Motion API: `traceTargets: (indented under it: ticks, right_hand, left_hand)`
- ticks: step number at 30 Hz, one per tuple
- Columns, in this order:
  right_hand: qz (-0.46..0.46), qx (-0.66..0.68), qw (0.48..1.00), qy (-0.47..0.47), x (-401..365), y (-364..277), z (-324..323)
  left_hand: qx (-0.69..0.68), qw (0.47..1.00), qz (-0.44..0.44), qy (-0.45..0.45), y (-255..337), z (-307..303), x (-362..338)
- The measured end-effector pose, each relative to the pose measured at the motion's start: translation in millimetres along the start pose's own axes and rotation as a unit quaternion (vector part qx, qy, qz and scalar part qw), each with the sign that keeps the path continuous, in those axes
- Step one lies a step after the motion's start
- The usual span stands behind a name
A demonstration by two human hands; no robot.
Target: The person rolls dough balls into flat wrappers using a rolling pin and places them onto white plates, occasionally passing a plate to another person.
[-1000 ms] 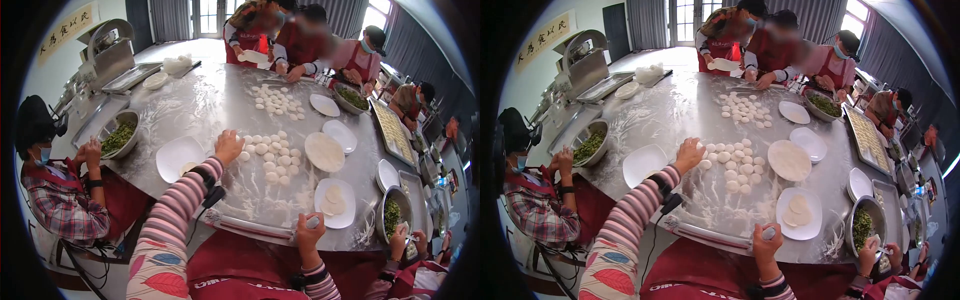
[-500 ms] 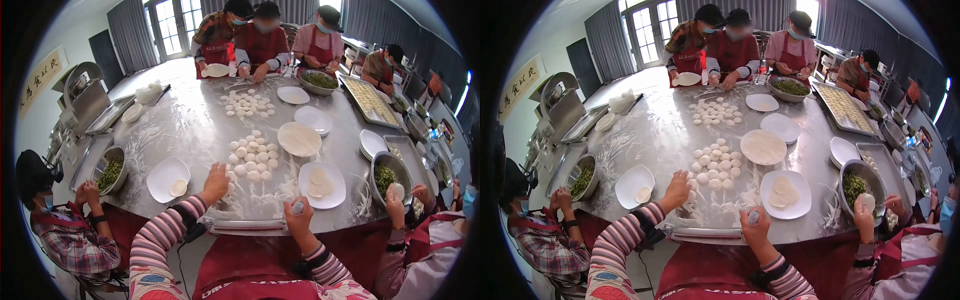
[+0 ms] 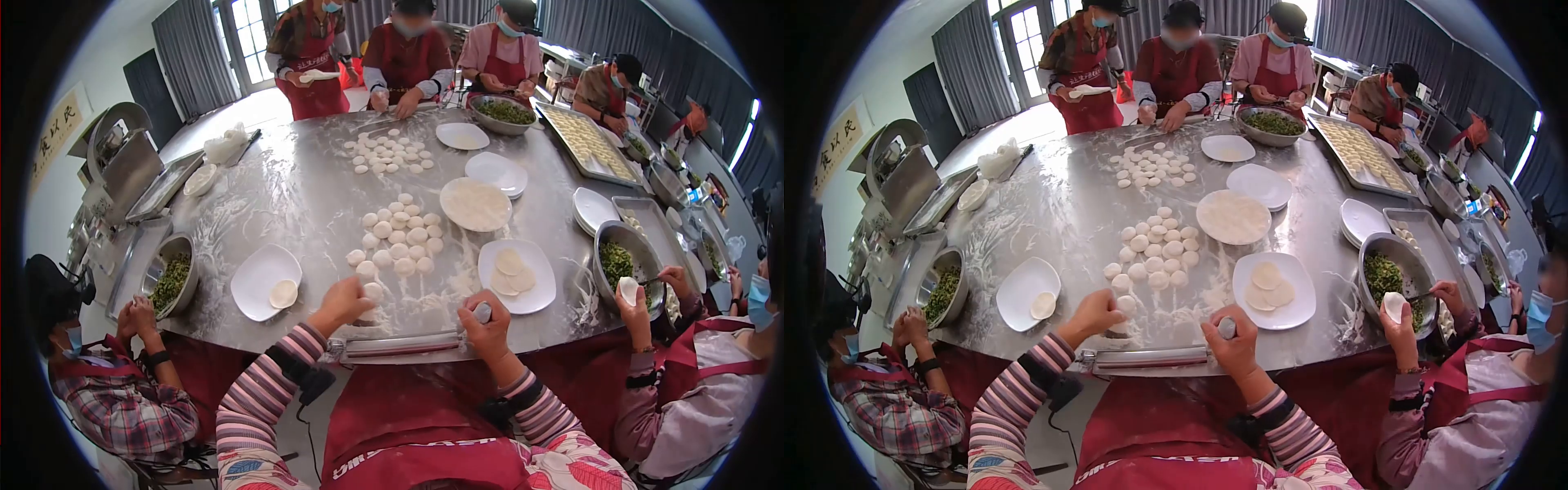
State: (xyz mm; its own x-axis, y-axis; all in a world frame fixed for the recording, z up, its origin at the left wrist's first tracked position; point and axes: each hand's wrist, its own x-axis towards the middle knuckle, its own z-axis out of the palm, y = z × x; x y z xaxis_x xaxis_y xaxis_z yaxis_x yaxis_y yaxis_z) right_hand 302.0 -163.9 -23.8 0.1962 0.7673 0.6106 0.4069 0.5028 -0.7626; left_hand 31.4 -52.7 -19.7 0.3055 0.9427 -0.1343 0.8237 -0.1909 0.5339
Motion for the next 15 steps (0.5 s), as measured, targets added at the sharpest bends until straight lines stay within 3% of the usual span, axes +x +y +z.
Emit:
traceTargets:
  ticks: [3,5,6,8,15]
  right_hand:
    - [0.024,0.093,0.995,-0.007,5.8,-1.9,6.1]
    - [0.211,0.149,0.965,-0.043,10.8,-17.8,3.1]
    - [0.208,0.146,0.966,-0.045,11.5,-18.1,1.4]
    - [0.252,0.12,0.958,-0.066,13.6,-17.1,0.1]
    - [0.174,0.002,0.985,0.018,6.1,10.0,11.4]
  left_hand:
    - [-0.194,0.977,0.045,-0.073,29.0,27.6,2.0]
    - [-0.241,0.962,0.069,-0.105,46.1,46.3,5.7]
    - [-0.285,0.945,0.091,-0.135,53.2,51.6,7.3]
    - [-0.236,0.958,0.111,-0.118,60.5,53.9,10.2]
    - [-0.129,0.985,0.096,-0.058,63.9,60.0,9.1]
